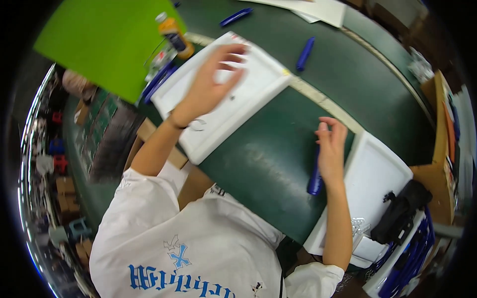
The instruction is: The person assembles small internal components and metal contacts into blue plastic casings by hand.
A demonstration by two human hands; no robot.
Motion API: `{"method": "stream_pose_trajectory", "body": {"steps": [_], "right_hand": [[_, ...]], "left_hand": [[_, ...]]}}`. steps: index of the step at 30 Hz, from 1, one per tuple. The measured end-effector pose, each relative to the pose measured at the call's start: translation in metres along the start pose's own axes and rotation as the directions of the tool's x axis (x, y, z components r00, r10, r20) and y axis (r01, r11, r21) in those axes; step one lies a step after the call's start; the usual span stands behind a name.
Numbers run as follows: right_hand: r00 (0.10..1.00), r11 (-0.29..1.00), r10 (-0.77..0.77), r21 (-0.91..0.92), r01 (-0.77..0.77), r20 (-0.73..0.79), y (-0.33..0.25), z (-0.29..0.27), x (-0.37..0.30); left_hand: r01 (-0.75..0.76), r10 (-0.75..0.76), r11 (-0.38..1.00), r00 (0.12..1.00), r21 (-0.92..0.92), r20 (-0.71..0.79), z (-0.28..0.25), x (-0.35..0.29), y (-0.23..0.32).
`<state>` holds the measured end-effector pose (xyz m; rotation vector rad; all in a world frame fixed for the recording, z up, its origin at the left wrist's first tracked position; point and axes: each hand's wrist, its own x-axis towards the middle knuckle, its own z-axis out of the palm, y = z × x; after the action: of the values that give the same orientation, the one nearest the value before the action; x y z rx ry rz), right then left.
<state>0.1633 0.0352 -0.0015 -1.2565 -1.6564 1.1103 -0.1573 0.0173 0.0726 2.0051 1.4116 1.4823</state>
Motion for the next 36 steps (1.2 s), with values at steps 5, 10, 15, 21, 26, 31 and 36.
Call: {"method": "stream_pose_trajectory", "body": {"steps": [5,10,15,21,26,31,36], "right_hand": [[0.996,0.987,-0.086,-0.131,0.088,0.021,0.008,0.002,0.001],[0.993,0.99,-0.071,-0.115,0.082,0.091,0.016,0.008,0.005],[0.998,0.99,-0.052,-0.132,0.056,0.031,0.027,0.004,0.001],[0.999,0.997,0.044,-0.059,-0.044,-0.012,0.032,-0.008,0.001],[0.997,0.997,0.052,-0.052,-0.055,-0.049,0.033,-0.007,0.004],[0.998,0.99,0.061,-0.123,-0.063,-0.021,0.03,-0.005,0.006],[0.999,0.976,0.004,-0.218,-0.013,-0.043,0.026,0.004,0.006]], "left_hand": [[0.375,-0.26,0.927,0.665,0.011,-0.7,-0.199,-0.178,-0.063],[0.861,-0.621,0.495,0.257,-0.116,-0.741,-0.306,-0.482,-0.156],[0.969,-0.698,-0.066,0.125,0.236,-0.705,-0.242,-0.596,-0.176],[0.941,-0.468,-0.332,-0.231,-0.073,-0.853,-0.258,-0.588,-0.18],[0.821,-0.606,-0.566,-0.474,-0.071,-0.639,-0.28,-0.576,-0.187],[0.791,-0.621,-0.608,-0.527,-0.069,-0.58,-0.311,-0.612,-0.196],[0.878,-0.655,-0.477,-0.384,-0.039,-0.65,-0.334,-0.633,-0.189]]}}
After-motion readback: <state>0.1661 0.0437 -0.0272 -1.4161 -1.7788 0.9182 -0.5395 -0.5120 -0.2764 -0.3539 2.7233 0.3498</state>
